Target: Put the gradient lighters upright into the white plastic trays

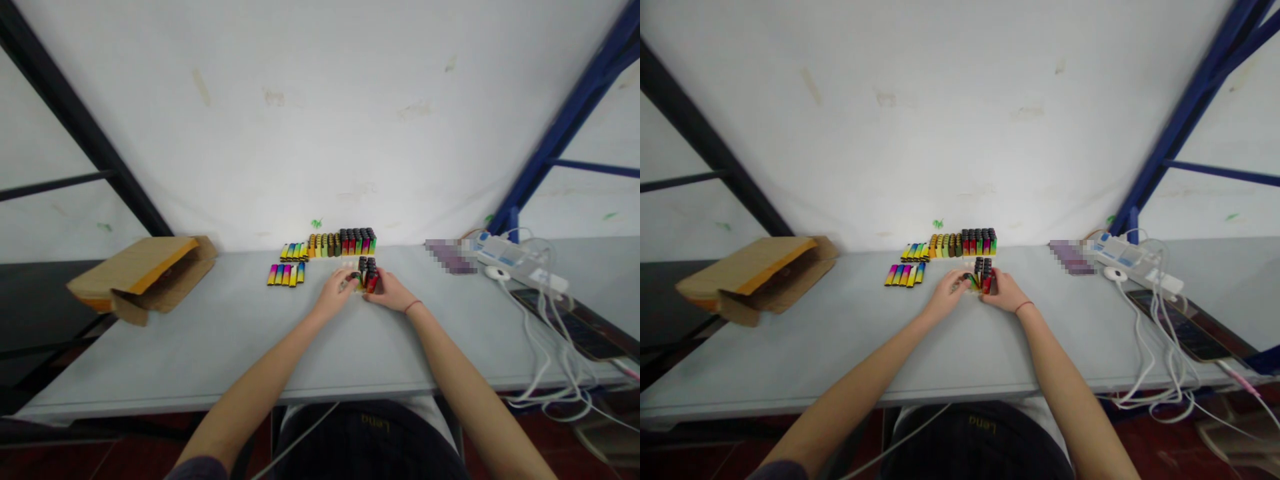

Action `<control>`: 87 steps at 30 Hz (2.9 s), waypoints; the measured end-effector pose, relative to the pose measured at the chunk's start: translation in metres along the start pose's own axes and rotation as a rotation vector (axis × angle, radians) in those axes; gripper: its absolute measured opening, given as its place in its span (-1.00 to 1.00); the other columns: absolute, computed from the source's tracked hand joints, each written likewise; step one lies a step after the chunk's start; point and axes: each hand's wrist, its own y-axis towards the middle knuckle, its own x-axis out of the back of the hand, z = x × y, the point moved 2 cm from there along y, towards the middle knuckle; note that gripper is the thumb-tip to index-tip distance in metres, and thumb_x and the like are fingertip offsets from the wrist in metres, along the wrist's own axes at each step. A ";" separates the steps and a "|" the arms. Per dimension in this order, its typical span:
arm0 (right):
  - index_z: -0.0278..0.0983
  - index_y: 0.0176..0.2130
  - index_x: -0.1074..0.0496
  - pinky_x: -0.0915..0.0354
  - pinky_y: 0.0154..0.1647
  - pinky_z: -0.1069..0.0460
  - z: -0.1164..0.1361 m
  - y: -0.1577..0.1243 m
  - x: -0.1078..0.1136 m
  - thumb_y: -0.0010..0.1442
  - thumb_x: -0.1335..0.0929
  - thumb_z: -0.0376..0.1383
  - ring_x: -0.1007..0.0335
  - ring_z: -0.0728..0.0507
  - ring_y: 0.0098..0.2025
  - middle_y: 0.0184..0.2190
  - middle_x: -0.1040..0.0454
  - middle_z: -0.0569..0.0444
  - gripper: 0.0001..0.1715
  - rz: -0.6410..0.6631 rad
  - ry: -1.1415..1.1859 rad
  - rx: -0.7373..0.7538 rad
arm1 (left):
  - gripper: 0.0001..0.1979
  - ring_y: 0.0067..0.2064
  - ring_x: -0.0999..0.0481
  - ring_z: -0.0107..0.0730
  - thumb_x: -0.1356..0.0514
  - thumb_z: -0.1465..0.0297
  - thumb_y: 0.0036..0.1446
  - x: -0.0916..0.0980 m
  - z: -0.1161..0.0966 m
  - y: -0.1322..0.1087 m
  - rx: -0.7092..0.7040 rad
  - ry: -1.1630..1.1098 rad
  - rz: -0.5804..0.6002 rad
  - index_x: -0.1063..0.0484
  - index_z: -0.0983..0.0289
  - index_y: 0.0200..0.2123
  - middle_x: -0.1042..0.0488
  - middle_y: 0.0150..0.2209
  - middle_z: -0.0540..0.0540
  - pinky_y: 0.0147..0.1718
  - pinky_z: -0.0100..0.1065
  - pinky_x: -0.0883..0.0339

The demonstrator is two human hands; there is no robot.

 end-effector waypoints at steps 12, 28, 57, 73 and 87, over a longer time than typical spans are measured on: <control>-0.36 0.04 -0.32 -0.34 -0.16 -0.10 0.004 0.000 0.001 -0.02 -0.50 -0.16 -0.45 -0.26 -0.19 -0.20 -0.55 -0.13 -0.31 0.003 -0.022 0.004 | -0.69 0.02 -0.52 -0.14 -0.22 0.38 0.23 -0.006 -0.003 0.001 -0.055 0.292 0.062 -0.46 0.18 0.05 -0.57 0.01 0.16 0.14 -0.08 -0.24; -0.37 0.06 -0.31 -0.38 -0.05 -0.12 0.006 -0.002 0.003 0.00 -0.49 -0.17 -0.48 -0.27 -0.11 -0.09 -0.54 -0.17 -0.31 0.014 0.013 -0.001 | -0.62 0.15 -0.29 0.20 -0.04 0.42 0.28 0.054 0.008 0.007 0.348 1.137 -0.166 -0.47 0.41 0.08 -0.39 0.14 0.46 0.02 0.06 -0.16; -0.40 0.07 -0.31 -0.38 -0.08 -0.15 0.008 -0.003 0.003 0.00 -0.48 -0.16 -0.47 -0.30 -0.12 -0.09 -0.54 -0.22 -0.29 0.003 -0.003 -0.001 | -0.74 0.04 -0.51 -0.11 -0.05 0.42 0.32 0.045 0.035 0.012 0.327 0.776 0.031 -0.51 0.38 -0.11 -0.53 -0.07 0.34 0.08 -0.19 -0.31; -0.42 0.16 -0.32 -0.34 0.07 -0.20 -0.003 -0.002 0.007 -0.02 -0.52 -0.10 -0.43 -0.35 0.03 0.03 -0.51 -0.24 -0.14 0.066 -0.029 -0.009 | -0.58 -0.70 -0.08 -0.61 0.01 -0.02 0.26 0.041 0.021 0.015 0.618 -0.496 -0.350 -0.23 0.22 -0.37 -0.19 -0.59 -0.14 -0.71 -0.52 0.05; -0.38 0.11 -0.35 -0.36 -0.01 -0.14 -0.002 -0.002 0.006 -0.02 -0.51 -0.09 -0.46 -0.30 -0.07 -0.07 -0.54 -0.17 -0.21 0.065 -0.033 0.006 | -0.67 -0.72 0.12 -0.59 0.08 0.25 0.20 0.036 0.011 0.010 0.716 -0.616 -0.350 -0.08 0.20 -0.60 0.05 -0.73 -0.15 -0.70 -0.48 0.20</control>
